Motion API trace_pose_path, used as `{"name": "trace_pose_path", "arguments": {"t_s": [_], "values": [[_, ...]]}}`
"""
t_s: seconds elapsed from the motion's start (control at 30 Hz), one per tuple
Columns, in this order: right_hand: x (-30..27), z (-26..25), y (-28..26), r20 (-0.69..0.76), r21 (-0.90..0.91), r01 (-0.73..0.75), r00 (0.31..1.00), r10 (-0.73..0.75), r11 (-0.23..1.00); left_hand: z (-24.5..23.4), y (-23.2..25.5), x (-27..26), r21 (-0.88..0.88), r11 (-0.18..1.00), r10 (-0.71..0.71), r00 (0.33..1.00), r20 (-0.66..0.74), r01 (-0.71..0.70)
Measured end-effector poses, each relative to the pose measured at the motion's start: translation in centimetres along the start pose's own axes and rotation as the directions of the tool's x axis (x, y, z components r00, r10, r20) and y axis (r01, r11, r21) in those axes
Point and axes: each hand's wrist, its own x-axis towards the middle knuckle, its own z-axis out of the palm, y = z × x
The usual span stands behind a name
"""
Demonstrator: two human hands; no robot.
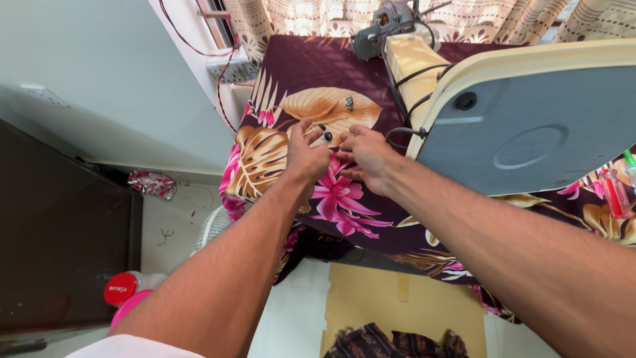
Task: The person assembles the base of an electric fan by inserting and tightening four black rubber feet into the underside of the fan base using a red-handled screwdriver. The fan base is placed on a floral tablecloth, and the person works methodically on each corner.
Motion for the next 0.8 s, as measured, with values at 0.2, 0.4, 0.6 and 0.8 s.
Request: {"name": "trace_pose_path", "arguments": {"t_s": [0.2,0.4,0.6,0.8], "values": [[0.8,0.3,-0.4,0.040,-0.050,-0.021,0.999,0.023,0.999,0.4,0.4,-0.1,0.039,0.998,-0.057,0.998,-0.015,0.057],[0.6,0.4,-0.7,0.072,-0.072,-0.018,0.997,0.023,0.997,0.9,1.1,0.0,0.013,0.996,-0.083,0.995,-0.050,0.083],[-0.7,0.7,-0.8,0.111,-0.086,0.014,0.994,-0.004,0.996,1.1,1.8,-1.2,-0.010,0.996,-0.094,0.988,-0.120,0.093],[-3.2,0.9,-1.4,0.140,-0.061,0.052,0.989,-0.043,0.997,1.1,2.1,-2.5,0.085,0.996,0.020,0.977,-0.211,-0.002]]}}
